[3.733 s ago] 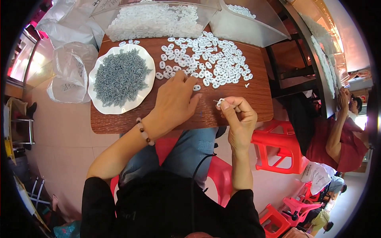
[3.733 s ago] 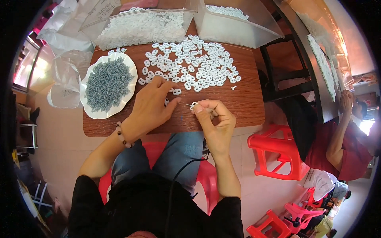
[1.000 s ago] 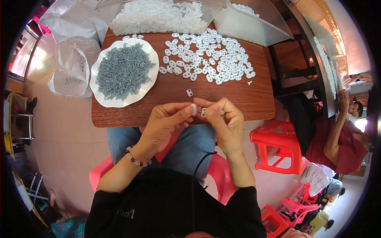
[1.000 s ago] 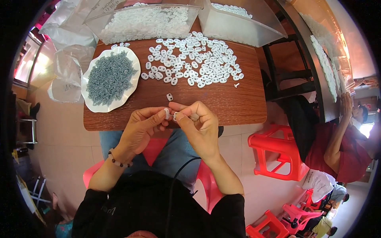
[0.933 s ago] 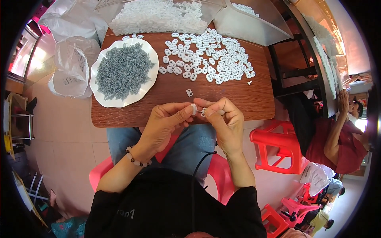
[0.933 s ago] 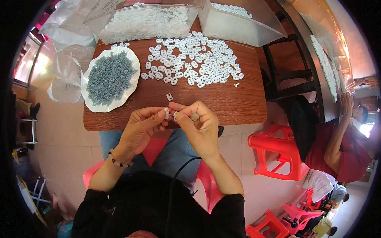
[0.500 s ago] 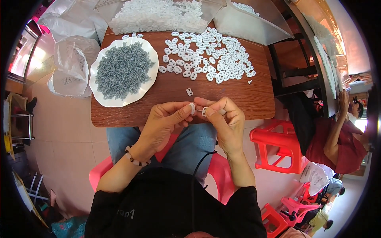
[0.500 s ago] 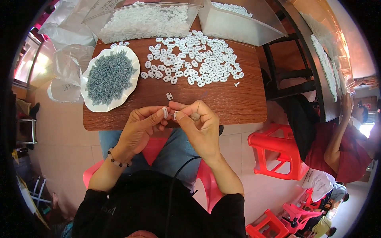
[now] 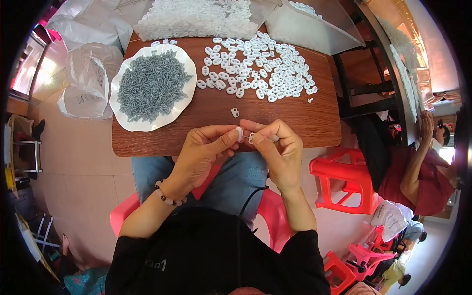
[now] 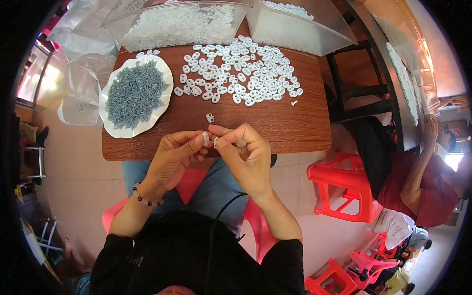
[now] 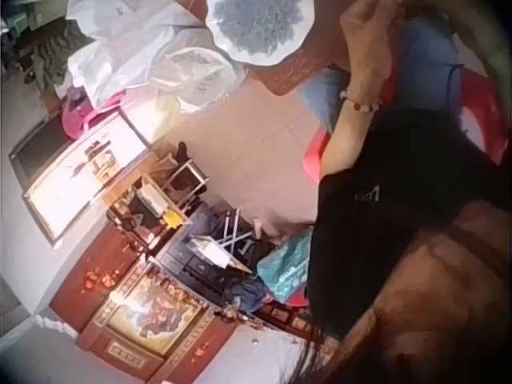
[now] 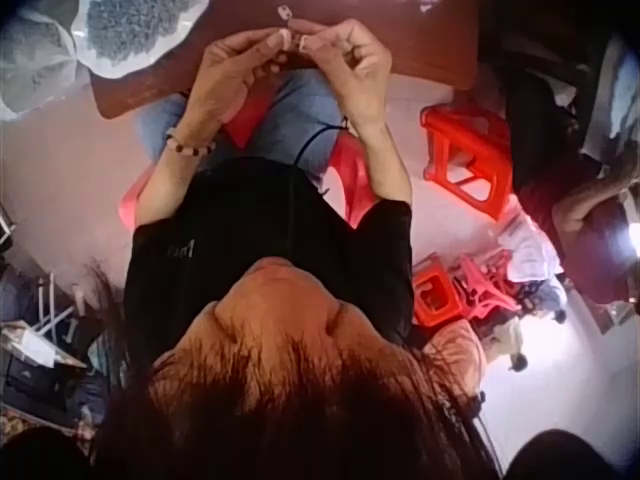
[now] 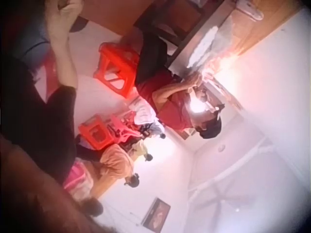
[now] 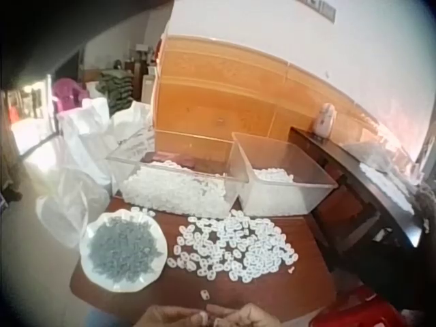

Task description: Assembling small plastic components by hand at a workbench.

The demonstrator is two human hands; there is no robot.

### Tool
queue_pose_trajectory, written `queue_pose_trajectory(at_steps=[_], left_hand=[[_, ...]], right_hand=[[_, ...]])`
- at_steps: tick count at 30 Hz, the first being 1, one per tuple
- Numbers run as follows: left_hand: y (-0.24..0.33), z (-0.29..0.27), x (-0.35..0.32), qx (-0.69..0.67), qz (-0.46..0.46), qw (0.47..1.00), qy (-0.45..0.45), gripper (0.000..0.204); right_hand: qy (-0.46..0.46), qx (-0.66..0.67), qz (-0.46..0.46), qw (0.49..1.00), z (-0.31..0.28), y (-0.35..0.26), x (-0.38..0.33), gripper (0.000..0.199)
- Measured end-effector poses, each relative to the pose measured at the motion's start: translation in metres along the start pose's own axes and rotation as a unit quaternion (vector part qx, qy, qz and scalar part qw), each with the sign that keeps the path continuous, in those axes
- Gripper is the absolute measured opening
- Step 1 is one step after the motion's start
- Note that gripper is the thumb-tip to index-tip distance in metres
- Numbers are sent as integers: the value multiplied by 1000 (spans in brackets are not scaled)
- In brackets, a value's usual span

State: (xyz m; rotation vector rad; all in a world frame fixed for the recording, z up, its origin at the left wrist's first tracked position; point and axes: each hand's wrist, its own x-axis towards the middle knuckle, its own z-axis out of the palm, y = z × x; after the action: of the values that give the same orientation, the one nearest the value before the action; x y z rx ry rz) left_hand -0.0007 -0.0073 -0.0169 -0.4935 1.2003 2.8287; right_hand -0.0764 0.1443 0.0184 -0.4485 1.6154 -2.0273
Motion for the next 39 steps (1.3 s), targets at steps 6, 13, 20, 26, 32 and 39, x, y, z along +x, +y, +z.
queue_pose_trajectory(at_steps=[6, 13, 20, 26, 32, 39], left_hand=[[0, 0, 0, -3, 3, 1000, 4, 19], [0, 1, -1, -6, 5, 1000, 10, 18], [1, 2, -2, -2, 4, 1000, 14, 19], [1, 3, -2, 9, 11, 1000, 10, 20], [1, 4, -4, 17, 15, 1000, 19, 21], [0, 4, -5, 24, 22, 999, 21, 20]], right_hand=[[1, 1, -2, 1000, 1, 0, 0, 5], [-3, 2, -1, 1000, 1, 0, 0, 5], [-4, 2, -5, 1000, 1, 0, 0, 5], [-8, -5, -5, 1000, 1, 3, 0, 5], [-4, -9, -8, 1000, 1, 4, 0, 6], [5, -31, -17, 999, 5, 5, -2, 2]])
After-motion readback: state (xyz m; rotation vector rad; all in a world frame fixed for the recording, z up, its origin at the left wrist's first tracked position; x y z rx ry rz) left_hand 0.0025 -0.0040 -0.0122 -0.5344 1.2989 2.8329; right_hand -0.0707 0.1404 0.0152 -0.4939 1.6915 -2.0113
